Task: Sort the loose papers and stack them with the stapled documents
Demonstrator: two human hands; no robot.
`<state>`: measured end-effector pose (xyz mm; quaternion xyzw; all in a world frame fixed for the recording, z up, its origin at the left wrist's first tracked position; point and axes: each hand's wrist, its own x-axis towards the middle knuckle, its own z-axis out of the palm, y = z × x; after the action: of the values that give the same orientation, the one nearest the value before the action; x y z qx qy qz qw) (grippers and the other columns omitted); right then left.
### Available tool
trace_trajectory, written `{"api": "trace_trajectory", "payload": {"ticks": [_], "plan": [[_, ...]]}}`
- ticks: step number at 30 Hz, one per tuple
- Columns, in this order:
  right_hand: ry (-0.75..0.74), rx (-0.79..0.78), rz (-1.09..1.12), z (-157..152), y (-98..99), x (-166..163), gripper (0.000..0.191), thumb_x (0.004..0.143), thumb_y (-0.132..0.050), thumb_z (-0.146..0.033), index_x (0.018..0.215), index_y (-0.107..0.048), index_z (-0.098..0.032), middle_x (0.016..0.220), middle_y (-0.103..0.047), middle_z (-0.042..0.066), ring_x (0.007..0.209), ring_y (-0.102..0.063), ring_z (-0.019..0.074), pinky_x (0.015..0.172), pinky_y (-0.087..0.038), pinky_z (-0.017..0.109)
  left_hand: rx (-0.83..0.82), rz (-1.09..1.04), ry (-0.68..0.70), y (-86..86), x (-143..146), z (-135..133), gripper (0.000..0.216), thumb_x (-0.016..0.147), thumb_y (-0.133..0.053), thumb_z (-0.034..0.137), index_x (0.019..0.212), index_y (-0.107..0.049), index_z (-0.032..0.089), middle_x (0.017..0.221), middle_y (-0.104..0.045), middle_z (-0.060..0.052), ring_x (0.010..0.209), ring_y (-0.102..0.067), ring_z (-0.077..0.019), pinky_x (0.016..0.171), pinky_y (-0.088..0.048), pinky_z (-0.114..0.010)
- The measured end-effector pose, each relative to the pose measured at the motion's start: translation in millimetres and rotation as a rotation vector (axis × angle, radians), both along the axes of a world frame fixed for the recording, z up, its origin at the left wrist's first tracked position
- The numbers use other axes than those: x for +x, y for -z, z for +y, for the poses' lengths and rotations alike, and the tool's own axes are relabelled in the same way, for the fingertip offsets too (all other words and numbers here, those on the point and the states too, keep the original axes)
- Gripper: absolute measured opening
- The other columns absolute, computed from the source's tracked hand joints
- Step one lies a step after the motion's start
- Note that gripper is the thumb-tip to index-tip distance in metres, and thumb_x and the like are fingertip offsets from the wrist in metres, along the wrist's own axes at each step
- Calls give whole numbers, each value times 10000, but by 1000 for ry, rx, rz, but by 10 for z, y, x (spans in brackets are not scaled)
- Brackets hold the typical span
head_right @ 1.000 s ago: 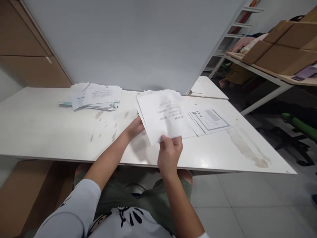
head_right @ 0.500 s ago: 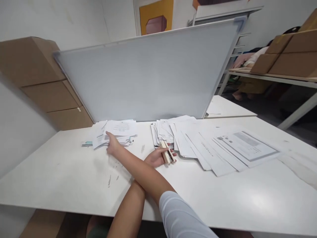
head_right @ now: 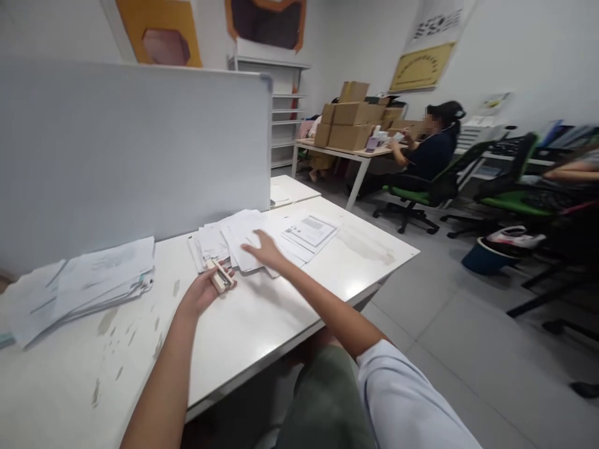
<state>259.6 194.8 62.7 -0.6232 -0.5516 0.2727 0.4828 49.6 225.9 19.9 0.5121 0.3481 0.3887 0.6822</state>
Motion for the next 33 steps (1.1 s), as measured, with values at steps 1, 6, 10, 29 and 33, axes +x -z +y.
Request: {"api": "trace_trajectory", "payload": {"ticks": [1, 6, 10, 29, 33], "plan": [[142, -47, -164, 71, 90, 356, 741, 749, -719, -418, 1389, -470, -140, 1520, -347, 150, 1434, -229, 289, 1172, -97, 424, -145, -115, -22, -17, -11, 8, 236, 900, -441, 163, 828, -666, 144, 718, -683, -75, 784, -690, -198, 695, -581, -372], [387, -348, -608, -38, 582, 1328, 704, 882, -571, -454, 1424, -393, -41, 1531, -291, 225, 1425, -227, 315, 1137, -129, 421, -386, -292, -98, -28, -63, 49, 192, 853, -547, 120, 1021, -617, 180, 847, -683, -70, 908, -694, -257, 831, -570, -521], [459, -300, -611, -156, 755, 1355, 482, 952, -444, -364, 1331, -505, -72, 1435, -449, 204, 1326, -365, 293, 1055, -237, 379, -386, -300, -102, -12, -82, 33, 222, 844, -571, 120, 1052, -609, 188, 875, -680, -76, 941, -686, -261, 851, -570, -515], [587, -496, -625, -65, 828, 1860, 694, 861, -516, -595, 1355, -473, -109, 1422, -418, 208, 1297, -350, 377, 1030, -275, 531, -396, -265, -148, -61, -28, -38, 160, 880, -540, 127, 1033, -584, 119, 844, -667, -91, 851, -692, -246, 828, -569, -508], [606, -427, -661, -64, 845, 1906, 581, 880, -521, -552, 1273, -549, -125, 1343, -475, 200, 1231, -402, 376, 996, -308, 512, -415, -253, -130, -32, -18, 13, 165, 885, -536, 132, 1043, -579, 116, 863, -669, -105, 868, -689, -250, 816, -574, -510]]}}
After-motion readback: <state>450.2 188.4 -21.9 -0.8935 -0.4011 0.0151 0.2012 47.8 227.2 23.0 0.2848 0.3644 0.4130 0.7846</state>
